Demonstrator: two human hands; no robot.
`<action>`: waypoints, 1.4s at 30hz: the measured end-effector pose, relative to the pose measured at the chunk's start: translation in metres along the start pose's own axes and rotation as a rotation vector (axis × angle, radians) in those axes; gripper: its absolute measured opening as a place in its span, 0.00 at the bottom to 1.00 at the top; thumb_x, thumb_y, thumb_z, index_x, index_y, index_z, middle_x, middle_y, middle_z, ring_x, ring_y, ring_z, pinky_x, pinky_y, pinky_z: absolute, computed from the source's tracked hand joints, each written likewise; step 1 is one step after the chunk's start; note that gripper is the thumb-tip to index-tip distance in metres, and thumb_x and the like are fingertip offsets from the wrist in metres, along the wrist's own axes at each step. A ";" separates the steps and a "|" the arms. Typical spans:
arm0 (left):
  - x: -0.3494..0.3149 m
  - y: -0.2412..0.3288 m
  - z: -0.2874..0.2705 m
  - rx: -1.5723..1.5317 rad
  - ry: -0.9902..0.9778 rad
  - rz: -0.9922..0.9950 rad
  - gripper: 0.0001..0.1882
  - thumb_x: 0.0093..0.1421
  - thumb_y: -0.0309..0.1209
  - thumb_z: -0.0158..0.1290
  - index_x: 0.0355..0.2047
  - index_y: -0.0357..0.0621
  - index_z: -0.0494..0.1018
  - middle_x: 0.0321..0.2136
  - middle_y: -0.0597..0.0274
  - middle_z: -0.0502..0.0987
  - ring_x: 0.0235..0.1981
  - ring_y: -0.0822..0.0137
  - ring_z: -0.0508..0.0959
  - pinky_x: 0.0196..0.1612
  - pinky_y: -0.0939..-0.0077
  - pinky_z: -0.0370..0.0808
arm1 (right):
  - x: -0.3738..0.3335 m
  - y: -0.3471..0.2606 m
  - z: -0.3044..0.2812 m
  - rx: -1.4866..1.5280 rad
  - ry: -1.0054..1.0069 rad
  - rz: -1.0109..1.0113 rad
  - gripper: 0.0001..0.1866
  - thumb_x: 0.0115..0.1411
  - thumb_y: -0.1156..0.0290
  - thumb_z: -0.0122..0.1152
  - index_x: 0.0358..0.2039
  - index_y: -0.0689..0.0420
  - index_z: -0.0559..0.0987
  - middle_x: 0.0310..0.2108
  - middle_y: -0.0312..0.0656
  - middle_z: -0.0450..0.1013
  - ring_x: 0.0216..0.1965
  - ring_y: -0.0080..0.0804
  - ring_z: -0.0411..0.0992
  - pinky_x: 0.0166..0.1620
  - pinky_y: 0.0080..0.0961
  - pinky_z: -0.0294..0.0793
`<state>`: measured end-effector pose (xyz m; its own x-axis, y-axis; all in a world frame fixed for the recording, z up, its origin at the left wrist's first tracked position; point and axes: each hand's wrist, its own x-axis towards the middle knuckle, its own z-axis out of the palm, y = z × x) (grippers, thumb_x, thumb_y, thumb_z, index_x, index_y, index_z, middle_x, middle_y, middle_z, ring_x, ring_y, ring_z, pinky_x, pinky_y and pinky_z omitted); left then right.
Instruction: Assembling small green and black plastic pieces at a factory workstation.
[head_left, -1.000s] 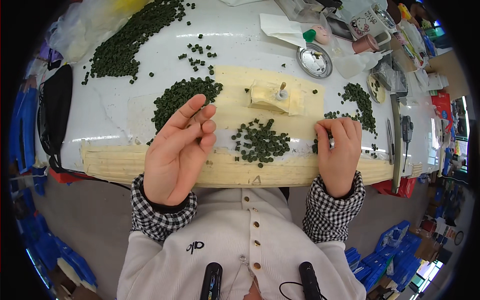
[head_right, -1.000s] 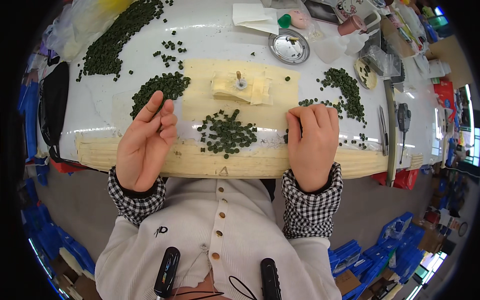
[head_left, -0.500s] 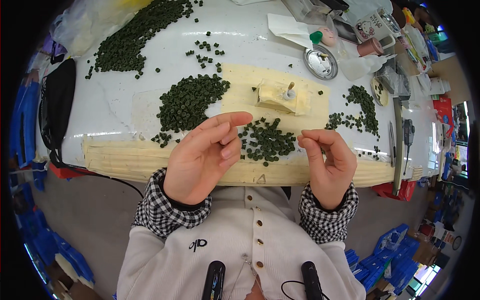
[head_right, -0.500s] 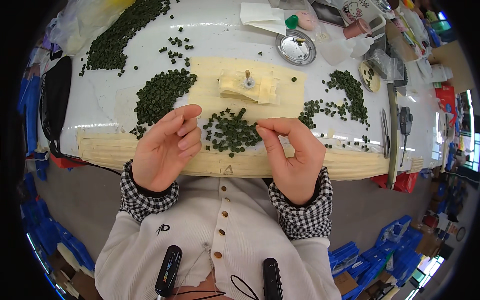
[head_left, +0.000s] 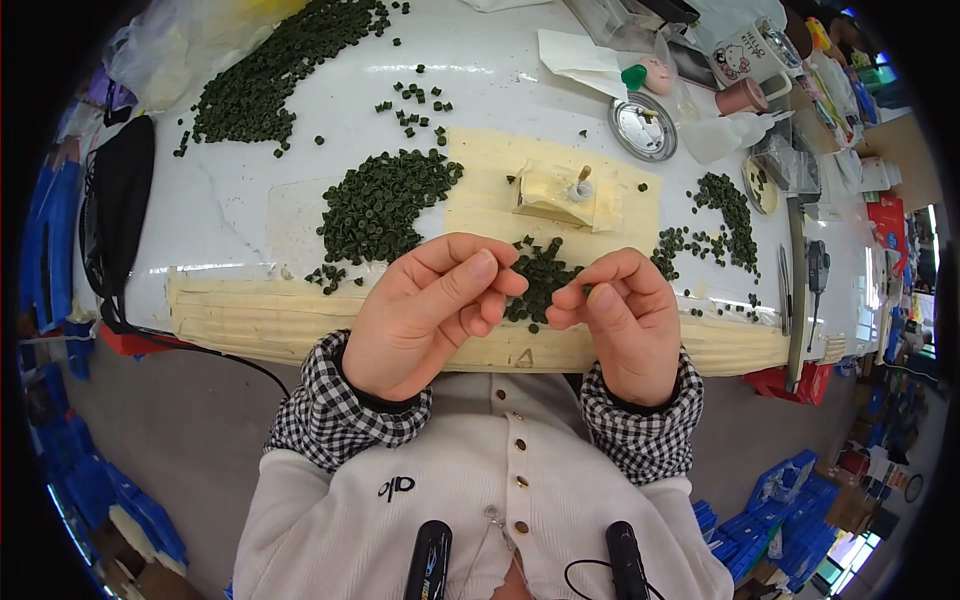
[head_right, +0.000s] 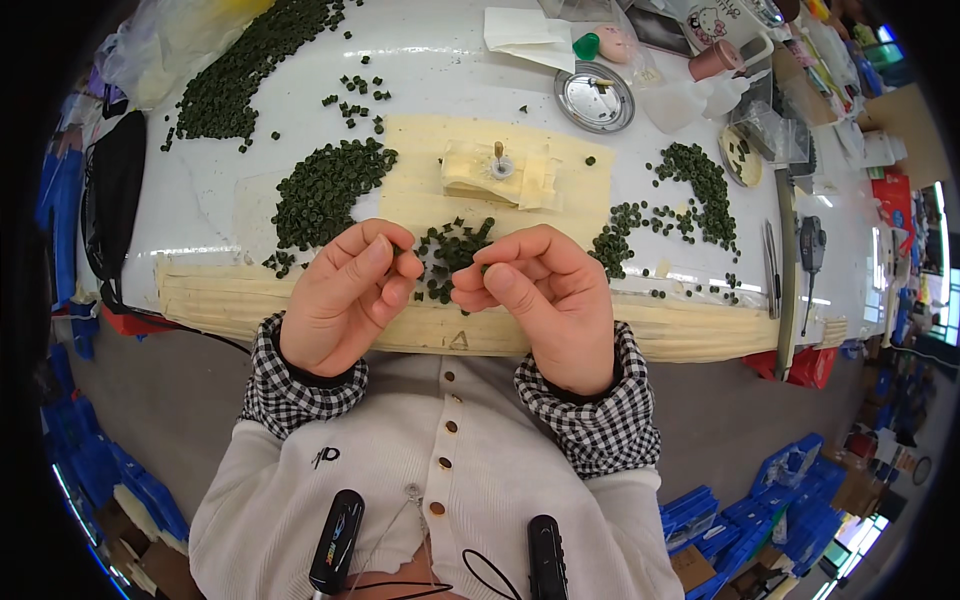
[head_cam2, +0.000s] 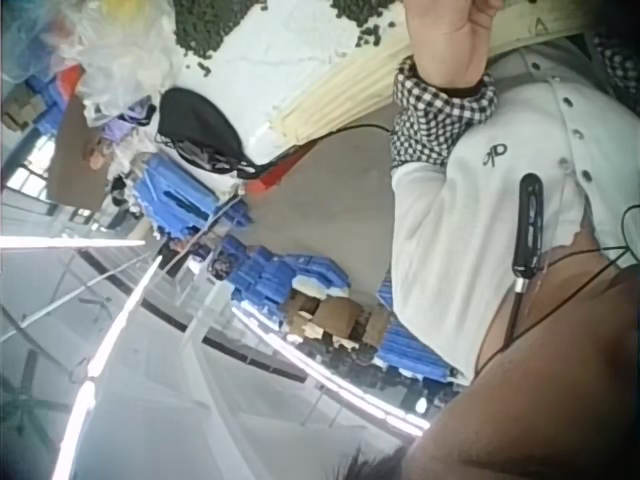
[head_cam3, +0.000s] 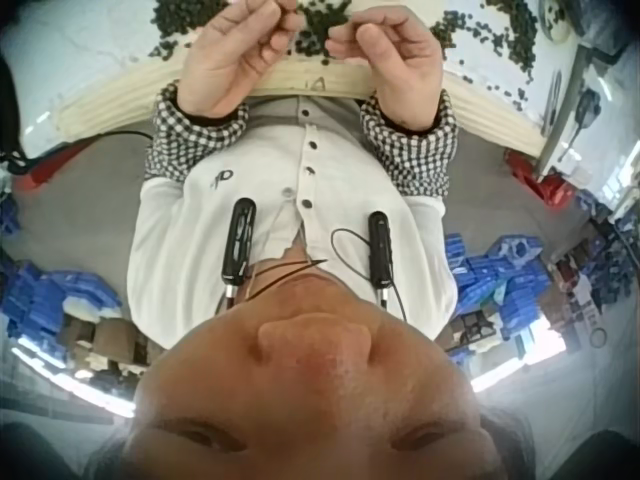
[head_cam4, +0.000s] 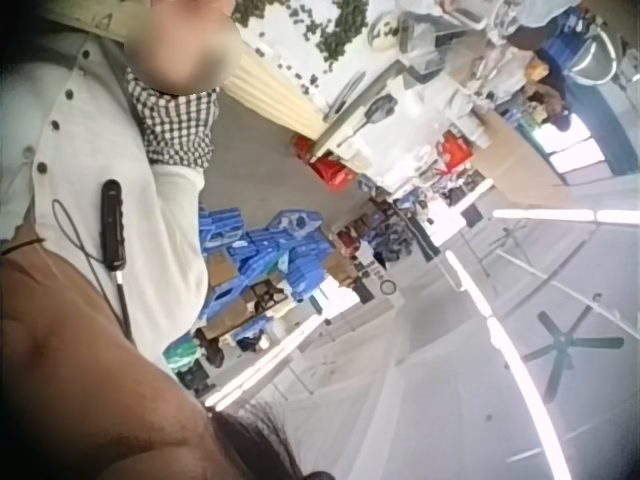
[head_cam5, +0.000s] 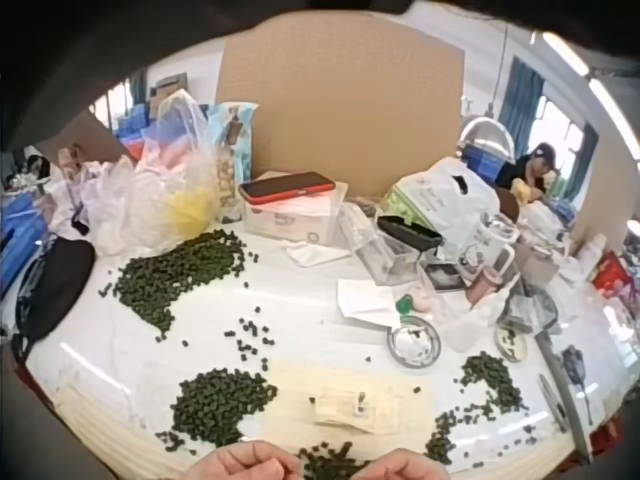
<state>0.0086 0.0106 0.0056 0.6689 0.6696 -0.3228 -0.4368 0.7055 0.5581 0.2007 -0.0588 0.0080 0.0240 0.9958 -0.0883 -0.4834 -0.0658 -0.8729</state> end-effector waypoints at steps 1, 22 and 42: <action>0.000 -0.002 -0.002 -0.025 -0.040 0.015 0.13 0.64 0.29 0.47 0.47 0.36 0.69 0.32 0.62 0.76 0.26 0.80 0.69 0.30 0.88 0.68 | 0.001 0.004 -0.004 0.027 -0.026 -0.014 0.08 0.61 0.76 0.53 0.40 0.65 0.72 0.33 0.45 0.76 0.37 0.29 0.76 0.43 0.24 0.76; 0.003 -0.009 -0.005 0.042 -0.105 0.017 0.08 0.62 0.25 0.48 0.41 0.39 0.71 0.34 0.58 0.78 0.19 0.82 0.62 0.23 0.88 0.60 | 0.001 0.004 0.008 0.057 -0.016 -0.024 0.08 0.57 0.82 0.55 0.39 0.66 0.73 0.37 0.48 0.76 0.38 0.30 0.76 0.43 0.24 0.77; 0.003 -0.008 -0.008 -0.035 -0.087 0.057 0.08 0.62 0.25 0.49 0.41 0.37 0.72 0.31 0.58 0.78 0.17 0.83 0.59 0.22 0.90 0.59 | 0.003 -0.024 -0.032 -1.587 0.272 -0.513 0.09 0.46 0.81 0.63 0.30 0.62 0.78 0.26 0.41 0.70 0.31 0.37 0.65 0.36 0.29 0.66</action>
<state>0.0089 0.0091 -0.0058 0.6915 0.6873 -0.2225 -0.4958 0.6755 0.5458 0.2405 -0.0560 0.0130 0.1088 0.9053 0.4107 0.9106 0.0749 -0.4064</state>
